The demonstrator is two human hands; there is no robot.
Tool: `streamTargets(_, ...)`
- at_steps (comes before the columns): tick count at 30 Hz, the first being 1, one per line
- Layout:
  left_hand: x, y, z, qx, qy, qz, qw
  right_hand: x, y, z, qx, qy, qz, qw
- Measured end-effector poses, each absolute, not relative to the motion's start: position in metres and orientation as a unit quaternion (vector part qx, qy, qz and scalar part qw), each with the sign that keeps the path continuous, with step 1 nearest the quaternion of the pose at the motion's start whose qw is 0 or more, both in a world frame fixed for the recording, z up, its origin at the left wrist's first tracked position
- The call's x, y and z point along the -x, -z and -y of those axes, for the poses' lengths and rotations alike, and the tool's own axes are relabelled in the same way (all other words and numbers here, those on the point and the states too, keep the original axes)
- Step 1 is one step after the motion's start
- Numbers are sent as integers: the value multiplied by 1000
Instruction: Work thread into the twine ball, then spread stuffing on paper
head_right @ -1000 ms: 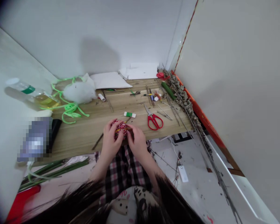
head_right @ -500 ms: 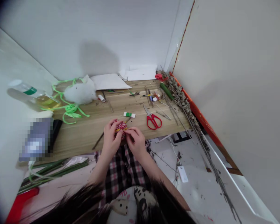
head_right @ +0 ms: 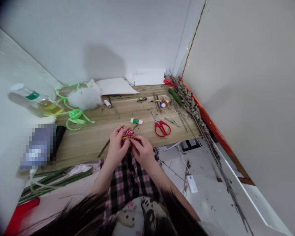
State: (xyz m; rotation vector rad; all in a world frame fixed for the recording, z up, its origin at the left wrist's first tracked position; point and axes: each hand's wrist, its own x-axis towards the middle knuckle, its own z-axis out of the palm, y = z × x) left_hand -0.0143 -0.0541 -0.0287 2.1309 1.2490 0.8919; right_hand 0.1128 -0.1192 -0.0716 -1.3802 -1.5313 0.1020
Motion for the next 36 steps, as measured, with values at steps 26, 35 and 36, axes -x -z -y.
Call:
streamTargets(26,13,34,53,-784,-340,-457,246,-131,34,85,557,-158,616,533)
streamTargets(35,13,32,53,-777,-346,-459,257,-140,35,75,554,-179,645,495)
streamTargets(36,13,33,53,-776,-347,-459,258,-141,34,73,552,-191,644,494)
